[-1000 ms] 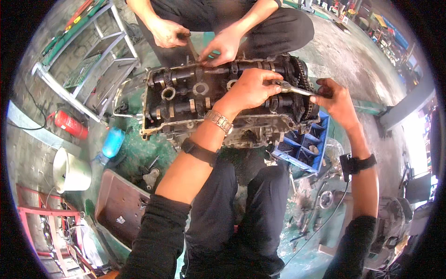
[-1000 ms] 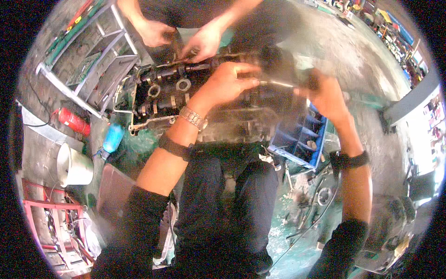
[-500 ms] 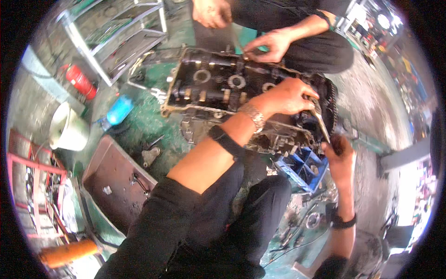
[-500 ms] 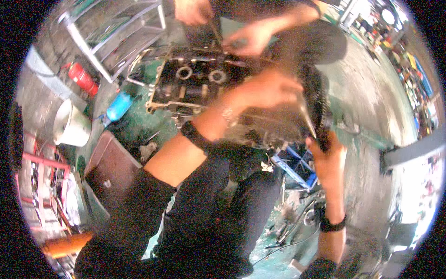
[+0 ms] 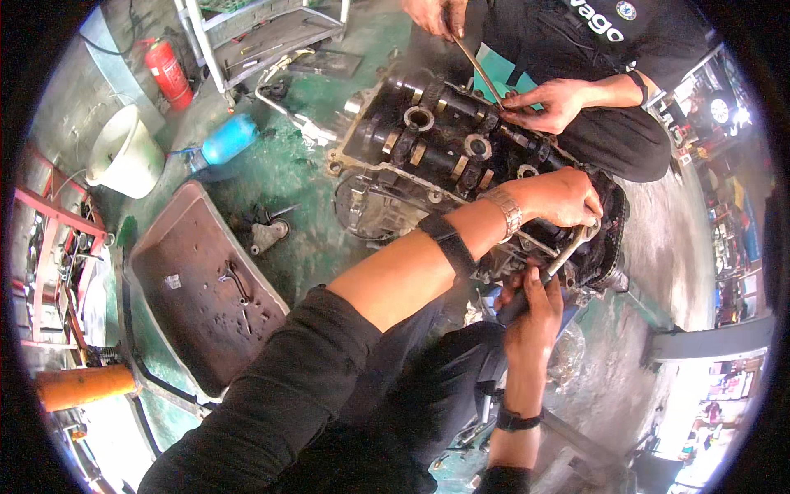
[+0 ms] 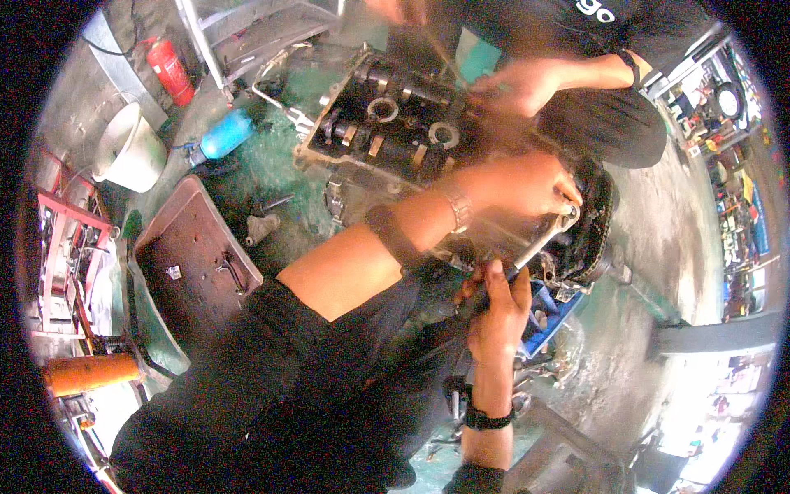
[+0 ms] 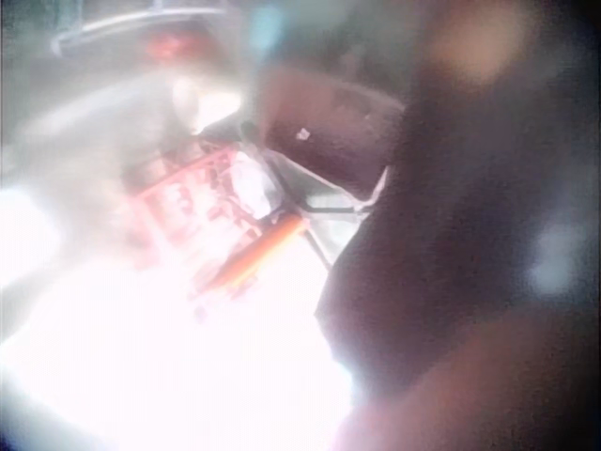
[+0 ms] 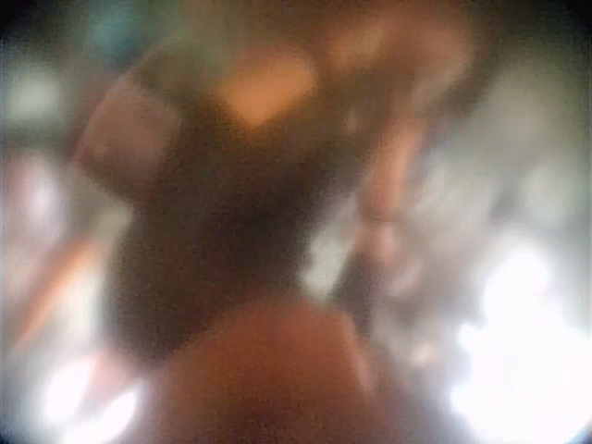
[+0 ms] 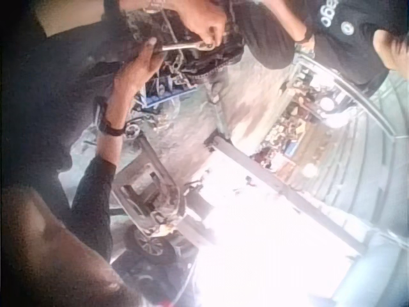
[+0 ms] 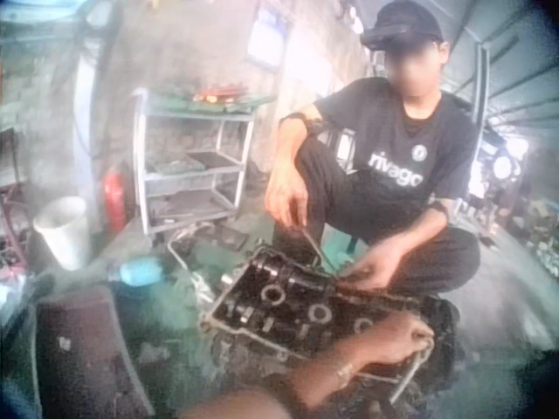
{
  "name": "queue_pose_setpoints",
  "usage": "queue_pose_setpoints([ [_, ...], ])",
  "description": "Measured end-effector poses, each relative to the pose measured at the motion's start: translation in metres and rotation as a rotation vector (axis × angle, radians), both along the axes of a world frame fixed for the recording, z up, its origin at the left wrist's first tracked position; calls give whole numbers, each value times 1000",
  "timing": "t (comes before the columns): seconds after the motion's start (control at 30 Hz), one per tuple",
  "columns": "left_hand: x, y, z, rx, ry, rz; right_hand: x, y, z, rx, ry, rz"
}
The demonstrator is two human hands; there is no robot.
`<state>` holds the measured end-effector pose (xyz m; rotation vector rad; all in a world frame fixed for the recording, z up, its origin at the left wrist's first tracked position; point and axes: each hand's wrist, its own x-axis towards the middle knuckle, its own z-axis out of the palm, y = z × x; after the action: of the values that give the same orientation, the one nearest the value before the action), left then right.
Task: The person uses a wrench to tighten bolts on an engine block while another person assists nearby. The camera wearer repeatedly positions the wrench and turns it to secure fasteners on the engine's cylinder head.
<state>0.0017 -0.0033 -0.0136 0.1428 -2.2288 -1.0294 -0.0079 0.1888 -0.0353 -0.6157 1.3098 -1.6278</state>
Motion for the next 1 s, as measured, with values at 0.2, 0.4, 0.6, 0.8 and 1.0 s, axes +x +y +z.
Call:
queue_pose_setpoints([
  [0.2, -4, -1, -1, 54, -14, 5, 13, -35, -15, -29, 43, -40],
  [0.4, -2, -5, 1, 64, -39, -83, 9, -40, -20, 15, 286, -40],
  [0.6, 1, -2, 5, 44, -37, -29, 14, -22, -1, -47, 26, -109],
  [0.8, 4, 4, 6, 142, -31, 13, -23, 5, 8, 5, 157, -73],
  [1.0, 6, 8, 9, 158, -9, 2, -91, 26, 36, 122, 220, 170],
])
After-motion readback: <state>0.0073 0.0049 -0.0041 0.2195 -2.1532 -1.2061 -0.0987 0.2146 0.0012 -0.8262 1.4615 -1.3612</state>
